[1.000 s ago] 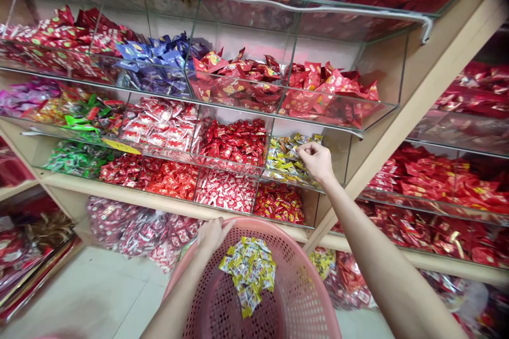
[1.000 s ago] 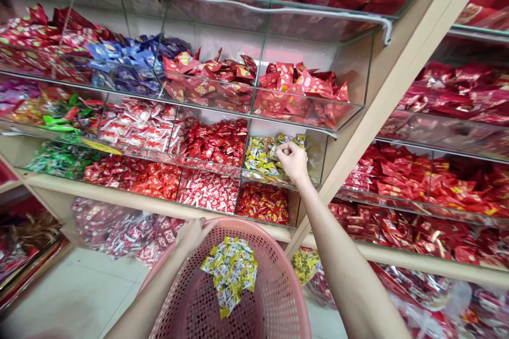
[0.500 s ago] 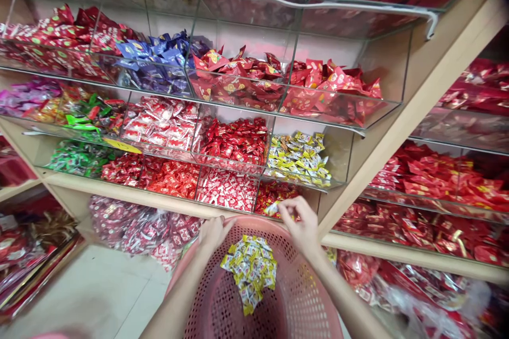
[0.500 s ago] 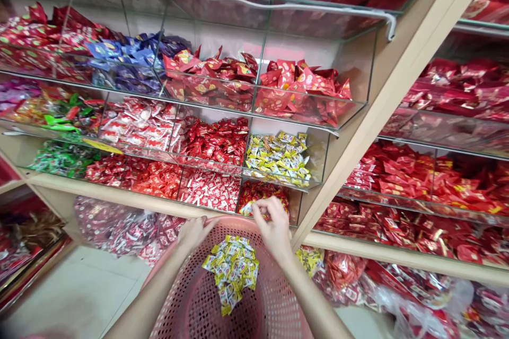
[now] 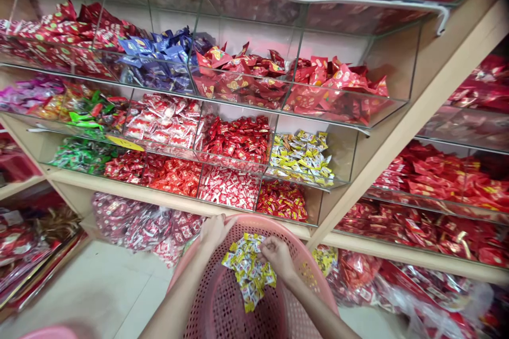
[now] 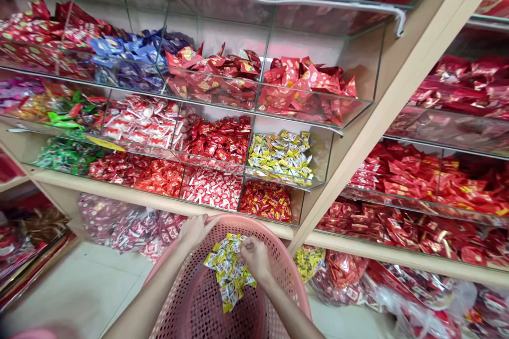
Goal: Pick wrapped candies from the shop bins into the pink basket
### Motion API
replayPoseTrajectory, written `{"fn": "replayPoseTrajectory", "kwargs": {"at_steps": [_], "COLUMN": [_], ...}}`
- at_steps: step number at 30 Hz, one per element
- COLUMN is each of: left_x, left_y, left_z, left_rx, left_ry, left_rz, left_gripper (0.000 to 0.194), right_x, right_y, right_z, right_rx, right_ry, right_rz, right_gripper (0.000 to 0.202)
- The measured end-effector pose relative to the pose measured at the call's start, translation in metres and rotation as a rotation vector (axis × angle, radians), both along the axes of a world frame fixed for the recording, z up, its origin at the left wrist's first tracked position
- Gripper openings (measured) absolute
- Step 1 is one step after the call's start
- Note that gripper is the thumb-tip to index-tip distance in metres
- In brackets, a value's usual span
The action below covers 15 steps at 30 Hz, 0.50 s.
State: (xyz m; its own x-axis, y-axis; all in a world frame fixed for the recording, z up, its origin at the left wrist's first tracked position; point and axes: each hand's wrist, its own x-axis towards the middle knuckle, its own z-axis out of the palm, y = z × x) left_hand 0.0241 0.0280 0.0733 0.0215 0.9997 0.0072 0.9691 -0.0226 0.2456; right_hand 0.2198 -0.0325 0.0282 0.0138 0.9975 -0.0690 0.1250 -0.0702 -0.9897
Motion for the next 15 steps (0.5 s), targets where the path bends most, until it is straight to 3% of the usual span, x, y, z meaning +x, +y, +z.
{"fn": "replayPoseTrajectory", "kwargs": {"at_steps": [6, 10, 15], "left_x": [0.000, 0.000, 0.000], "left_y": [0.001, 0.002, 0.001], "left_z": [-0.001, -0.002, -0.001], "left_rx": [0.002, 0.005, 0.000], "left_ry": [0.008, -0.006, -0.015], "left_rz": [0.000, 0.002, 0.006], "left_gripper": [0.069, 0.070, 0.071], "right_x": [-0.008, -0.012, -0.018], "right_y": [0.001, 0.003, 0.004], "right_z": [-0.022, -0.022, -0.022], "right_rx": [0.088, 0.156, 0.165], "right_ry": [-0.186, -0.349, -0.363], "right_rz": [0.042, 0.042, 0.025], "right_gripper": [0.009, 0.007, 0.010]}}
